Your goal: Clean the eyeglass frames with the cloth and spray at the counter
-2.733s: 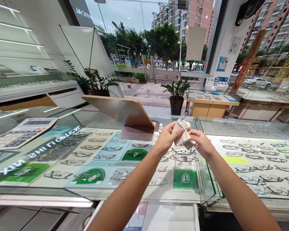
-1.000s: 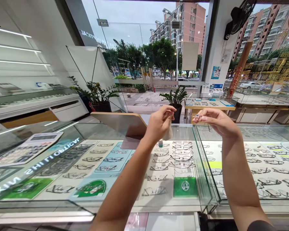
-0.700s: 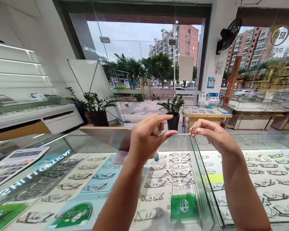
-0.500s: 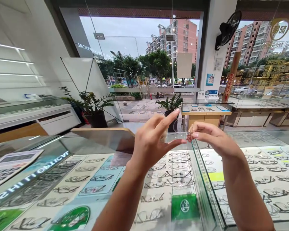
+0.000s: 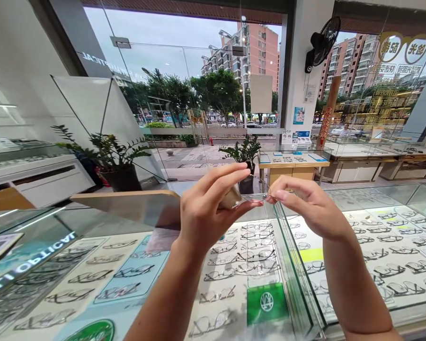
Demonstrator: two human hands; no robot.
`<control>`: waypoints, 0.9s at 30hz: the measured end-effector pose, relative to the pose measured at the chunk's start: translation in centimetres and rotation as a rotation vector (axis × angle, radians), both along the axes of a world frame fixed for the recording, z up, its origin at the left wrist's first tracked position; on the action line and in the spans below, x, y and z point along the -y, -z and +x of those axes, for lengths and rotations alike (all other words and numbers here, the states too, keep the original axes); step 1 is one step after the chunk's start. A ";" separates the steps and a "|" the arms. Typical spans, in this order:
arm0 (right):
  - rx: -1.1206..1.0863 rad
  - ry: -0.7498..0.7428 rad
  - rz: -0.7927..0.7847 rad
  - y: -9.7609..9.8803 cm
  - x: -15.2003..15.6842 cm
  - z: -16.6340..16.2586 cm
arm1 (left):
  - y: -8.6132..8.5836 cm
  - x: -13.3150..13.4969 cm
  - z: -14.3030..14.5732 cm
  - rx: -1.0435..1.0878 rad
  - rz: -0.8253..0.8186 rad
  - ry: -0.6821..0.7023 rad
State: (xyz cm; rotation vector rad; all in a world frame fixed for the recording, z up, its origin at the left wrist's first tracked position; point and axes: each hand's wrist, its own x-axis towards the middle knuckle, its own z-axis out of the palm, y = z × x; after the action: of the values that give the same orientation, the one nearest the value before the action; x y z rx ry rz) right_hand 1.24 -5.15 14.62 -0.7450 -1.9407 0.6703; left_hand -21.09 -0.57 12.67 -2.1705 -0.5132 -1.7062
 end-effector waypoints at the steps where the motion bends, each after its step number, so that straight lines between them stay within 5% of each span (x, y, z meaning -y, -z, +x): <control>1: -0.013 0.044 0.037 0.0 0.2 0.0 | 0.0 0.0 0.0 0.026 -0.014 0.001; 12: -0.093 0.413 0.505 0.9 0.1 -0.6 | 0.1 0.7 -0.2 0.342 0.042 -0.096; 27: -0.183 0.495 0.478 1.1 -0.1 -1.0 | -0.4 1.6 0.1 0.337 -0.091 -0.079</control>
State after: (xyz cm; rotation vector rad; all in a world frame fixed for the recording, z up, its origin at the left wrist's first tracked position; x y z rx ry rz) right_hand 0.19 -5.06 13.57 -0.7820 -1.5703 -0.0317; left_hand -21.00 -2.18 13.07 -1.8971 -0.7651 -2.0507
